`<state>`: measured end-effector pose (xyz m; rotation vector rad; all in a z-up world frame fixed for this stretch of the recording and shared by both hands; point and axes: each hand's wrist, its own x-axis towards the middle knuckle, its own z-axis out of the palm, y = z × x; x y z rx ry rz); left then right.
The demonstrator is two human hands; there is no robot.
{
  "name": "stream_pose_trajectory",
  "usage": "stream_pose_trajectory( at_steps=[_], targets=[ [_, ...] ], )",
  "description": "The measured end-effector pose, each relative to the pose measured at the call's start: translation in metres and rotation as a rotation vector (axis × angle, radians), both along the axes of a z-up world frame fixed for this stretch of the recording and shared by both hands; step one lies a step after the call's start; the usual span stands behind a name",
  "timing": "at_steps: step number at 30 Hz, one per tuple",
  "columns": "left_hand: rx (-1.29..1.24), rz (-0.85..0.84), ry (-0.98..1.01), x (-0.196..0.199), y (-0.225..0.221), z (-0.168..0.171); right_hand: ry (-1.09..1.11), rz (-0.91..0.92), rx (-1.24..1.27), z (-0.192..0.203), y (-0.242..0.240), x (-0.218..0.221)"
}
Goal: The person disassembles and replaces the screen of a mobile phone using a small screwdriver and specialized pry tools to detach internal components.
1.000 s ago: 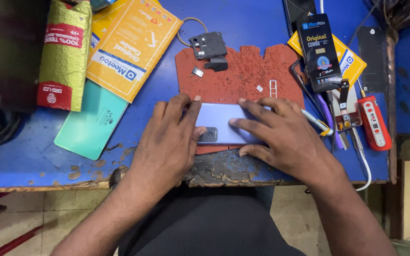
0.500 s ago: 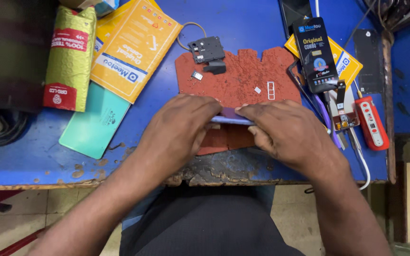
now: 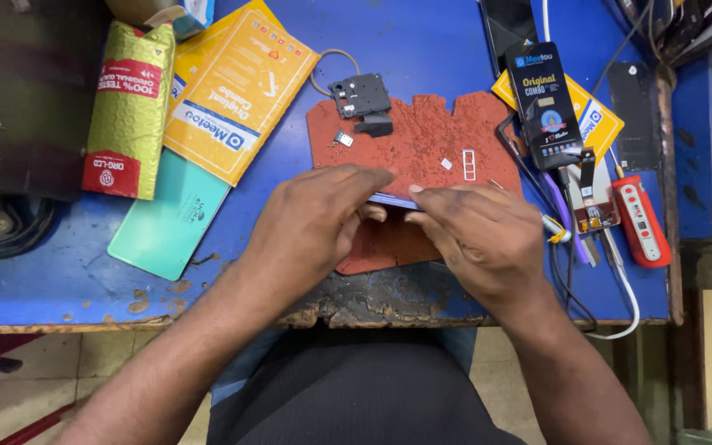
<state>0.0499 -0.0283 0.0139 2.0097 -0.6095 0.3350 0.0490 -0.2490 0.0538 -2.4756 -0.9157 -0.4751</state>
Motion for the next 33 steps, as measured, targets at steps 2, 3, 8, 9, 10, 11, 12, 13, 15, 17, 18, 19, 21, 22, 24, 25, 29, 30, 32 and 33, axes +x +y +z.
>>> stream_pose_trajectory(
  at_steps=[2,3,8,9,10,11,12,13,15,17,18,19,21,22,24,25,29,30,32,33],
  targets=[
    [-0.193,0.009,0.052,-0.003,-0.001,0.004,0.081,-0.146,0.074,-0.004,-0.005,-0.01],
    [-0.322,0.011,0.124,-0.005,-0.001,0.006,0.227,-0.164,0.306,-0.01,-0.006,-0.013],
    [-0.633,0.066,0.42,-0.013,-0.013,0.018,0.672,-0.171,0.931,-0.043,-0.005,-0.023],
    [-0.612,0.088,0.392,-0.014,-0.014,0.021,0.678,-0.168,0.92,-0.044,-0.005,-0.025],
    [-0.591,0.108,0.366,-0.016,-0.014,0.024,0.685,-0.168,0.911,-0.043,-0.005,-0.027],
    [-0.57,0.123,0.364,-0.018,-0.015,0.027,0.692,-0.167,0.901,-0.041,-0.003,-0.027],
    [-0.548,0.133,0.363,-0.019,-0.015,0.031,0.674,-0.139,0.887,-0.037,-0.001,-0.028],
    [-0.526,0.143,0.361,-0.02,-0.015,0.034,0.656,-0.11,0.872,-0.031,0.001,-0.028],
    [-0.485,0.115,0.236,-0.024,-0.017,0.04,0.586,-0.064,0.85,-0.016,0.005,-0.03],
    [-0.431,0.085,0.14,-0.028,-0.018,0.046,0.488,-0.031,0.83,-0.003,0.008,-0.032],
    [-0.396,0.072,0.105,-0.032,-0.018,0.049,0.448,-0.013,0.799,0.002,0.008,-0.032],
    [-0.361,0.06,0.069,-0.034,-0.018,0.052,0.407,0.004,0.767,0.006,0.006,-0.032],
    [-0.321,0.027,0.069,-0.037,-0.019,0.057,0.331,0.004,0.689,0.01,0.0,-0.031],
    [-0.301,0.013,0.07,-0.037,-0.019,0.059,0.299,-0.013,0.641,0.009,-0.003,-0.032],
    [-0.35,-0.01,0.075,-0.038,-0.018,0.06,0.283,-0.017,0.724,0.002,-0.006,-0.034],
    [-0.375,-0.021,0.077,-0.038,-0.017,0.059,0.3,-0.002,0.855,-0.003,-0.005,-0.035],
    [-0.224,0.015,0.213,-0.035,-0.018,0.046,0.423,0.061,1.19,-0.016,-0.003,-0.029],
    [-0.216,0.041,0.195,-0.035,-0.018,0.042,0.463,0.057,1.197,-0.016,-0.002,-0.028],
    [-0.135,0.065,0.123,-0.037,-0.016,0.038,0.541,-0.007,1.032,-0.008,-0.004,-0.028],
    [-0.063,0.064,0.069,-0.037,-0.015,0.037,0.518,0.017,0.865,-0.003,-0.006,-0.027]
  ],
)
